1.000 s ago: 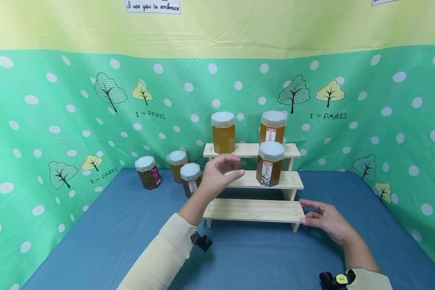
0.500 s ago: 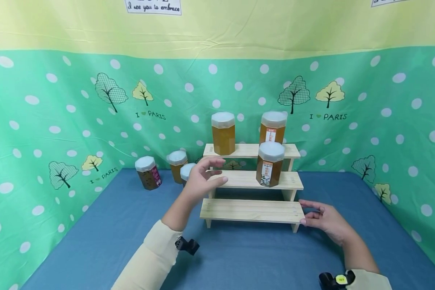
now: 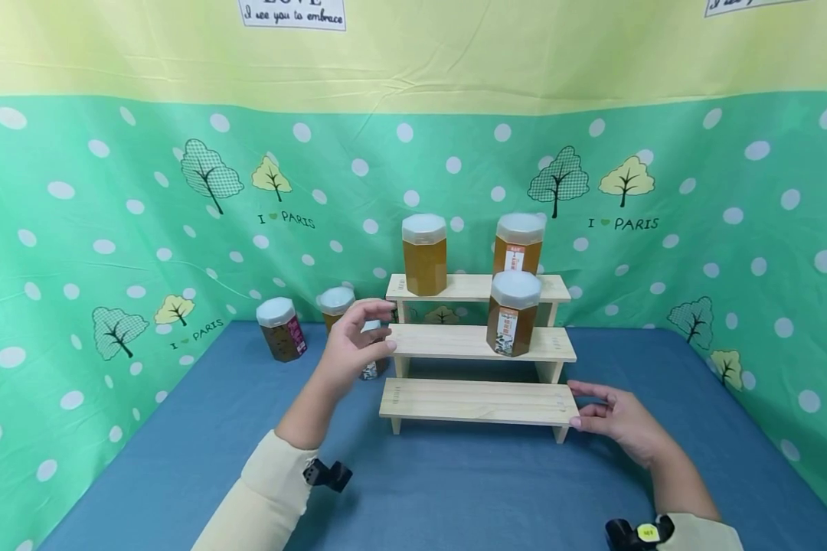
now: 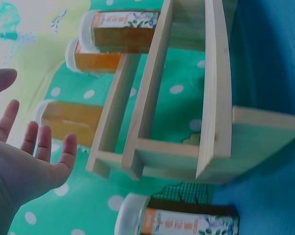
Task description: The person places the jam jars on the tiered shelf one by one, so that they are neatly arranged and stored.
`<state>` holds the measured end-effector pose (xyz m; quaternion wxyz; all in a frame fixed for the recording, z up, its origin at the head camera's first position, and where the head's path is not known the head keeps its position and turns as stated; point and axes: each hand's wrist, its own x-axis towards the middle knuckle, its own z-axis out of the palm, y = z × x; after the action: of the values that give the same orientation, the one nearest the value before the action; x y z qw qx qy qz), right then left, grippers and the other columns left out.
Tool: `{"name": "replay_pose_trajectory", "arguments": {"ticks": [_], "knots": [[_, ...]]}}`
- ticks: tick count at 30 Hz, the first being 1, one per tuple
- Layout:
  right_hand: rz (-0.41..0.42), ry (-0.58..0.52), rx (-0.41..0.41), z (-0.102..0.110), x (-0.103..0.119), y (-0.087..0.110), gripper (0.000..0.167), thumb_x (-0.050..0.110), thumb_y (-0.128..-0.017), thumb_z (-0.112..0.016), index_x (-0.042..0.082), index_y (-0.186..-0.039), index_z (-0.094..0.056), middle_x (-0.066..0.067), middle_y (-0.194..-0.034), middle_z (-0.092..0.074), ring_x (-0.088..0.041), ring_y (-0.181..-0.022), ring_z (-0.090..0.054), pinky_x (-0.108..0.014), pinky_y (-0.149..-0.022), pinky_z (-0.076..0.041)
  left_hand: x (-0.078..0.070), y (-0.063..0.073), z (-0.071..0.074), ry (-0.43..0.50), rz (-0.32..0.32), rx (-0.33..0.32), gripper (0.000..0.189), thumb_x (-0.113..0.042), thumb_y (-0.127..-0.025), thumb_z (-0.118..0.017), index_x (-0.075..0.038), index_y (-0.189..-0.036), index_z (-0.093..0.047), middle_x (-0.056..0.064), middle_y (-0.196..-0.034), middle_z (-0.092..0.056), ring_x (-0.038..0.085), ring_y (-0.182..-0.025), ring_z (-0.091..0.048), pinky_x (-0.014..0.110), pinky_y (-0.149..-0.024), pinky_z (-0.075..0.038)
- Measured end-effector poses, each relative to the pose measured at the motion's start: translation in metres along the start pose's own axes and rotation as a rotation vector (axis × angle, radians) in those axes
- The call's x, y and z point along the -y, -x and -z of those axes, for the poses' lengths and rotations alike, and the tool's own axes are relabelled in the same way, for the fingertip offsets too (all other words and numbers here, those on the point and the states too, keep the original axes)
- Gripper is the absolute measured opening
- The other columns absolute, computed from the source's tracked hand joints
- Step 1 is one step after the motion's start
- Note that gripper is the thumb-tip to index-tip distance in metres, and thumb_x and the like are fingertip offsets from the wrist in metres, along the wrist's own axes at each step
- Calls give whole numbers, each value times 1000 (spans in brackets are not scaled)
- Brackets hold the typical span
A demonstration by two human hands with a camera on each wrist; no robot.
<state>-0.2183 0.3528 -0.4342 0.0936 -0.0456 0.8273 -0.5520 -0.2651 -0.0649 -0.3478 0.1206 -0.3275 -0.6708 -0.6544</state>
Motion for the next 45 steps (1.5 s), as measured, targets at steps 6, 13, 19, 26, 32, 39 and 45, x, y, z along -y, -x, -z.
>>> {"name": "replay_pose_trajectory", "arguments": {"ticks": [6,13,19,26,32,39,45], "knots": [[4,-8,2,0,0,0,82,16,-86,-76,-13,-146,-28,-18,-112,-63,-20,-87,-65,-33,-77,-54,-2,7,15,-41,16,-35,46,4,-82,-70,2,-126,-56,12,-133,-45,35,-119,-43,62,-98,-40],[-1,-12,1,-1,0,0,81,15,-86,-76,-13,-146,-29,-16,-112,-63,-20,-88,-65,-32,-77,-54,1,16,34,-75,3,-49,50,7,-83,-70,3,-130,-54,15,-138,-43,38,-123,-40,59,-100,-39],[-8,-4,-8,-2,0,1,81,16,-86,-76,-13,-146,-30,-16,-113,-63,-20,-87,-65,-32,-77,-54,-3,23,51,-113,29,-67,53,3,-83,-72,3,-133,-52,13,-138,-43,25,-120,-42,61,-100,-37],[2,-7,-10,-2,0,0,83,16,-85,-76,-13,-146,-29,-19,-115,-62,-20,-88,-65,-32,-77,-54,-7,30,70,-145,34,-64,50,6,-83,-71,5,-130,-53,17,-139,-44,24,-121,-42,62,-99,-37],[5,-10,-6,-2,-1,0,83,16,-85,-76,-14,-146,-28,-18,-114,-62,-20,-88,-65,-33,-78,-54,-8,39,88,-196,74,-43,50,1,-84,-73,-3,-131,-57,10,-143,-42,27,-127,-39,60,-100,-37],[2,-11,-3,-2,-1,0,83,15,-85,-77,-13,-146,-28,-16,-110,-64,-20,-88,-65,-33,-78,-54,-10,46,108,-242,108,-17,57,-1,-85,-73,-2,-138,-52,6,-146,-40,28,-131,-36,58,-105,-34],[-2,-14,-9,-2,-1,1,83,15,-85,-77,-13,-146,-28,-16,-112,-63,-20,-89,-65,-33,-78,-54,-13,50,125,-333,133,-5,62,-7,-84,-76,-11,-141,-51,3,-149,-40,26,-135,-37,57,-105,-36]]}}
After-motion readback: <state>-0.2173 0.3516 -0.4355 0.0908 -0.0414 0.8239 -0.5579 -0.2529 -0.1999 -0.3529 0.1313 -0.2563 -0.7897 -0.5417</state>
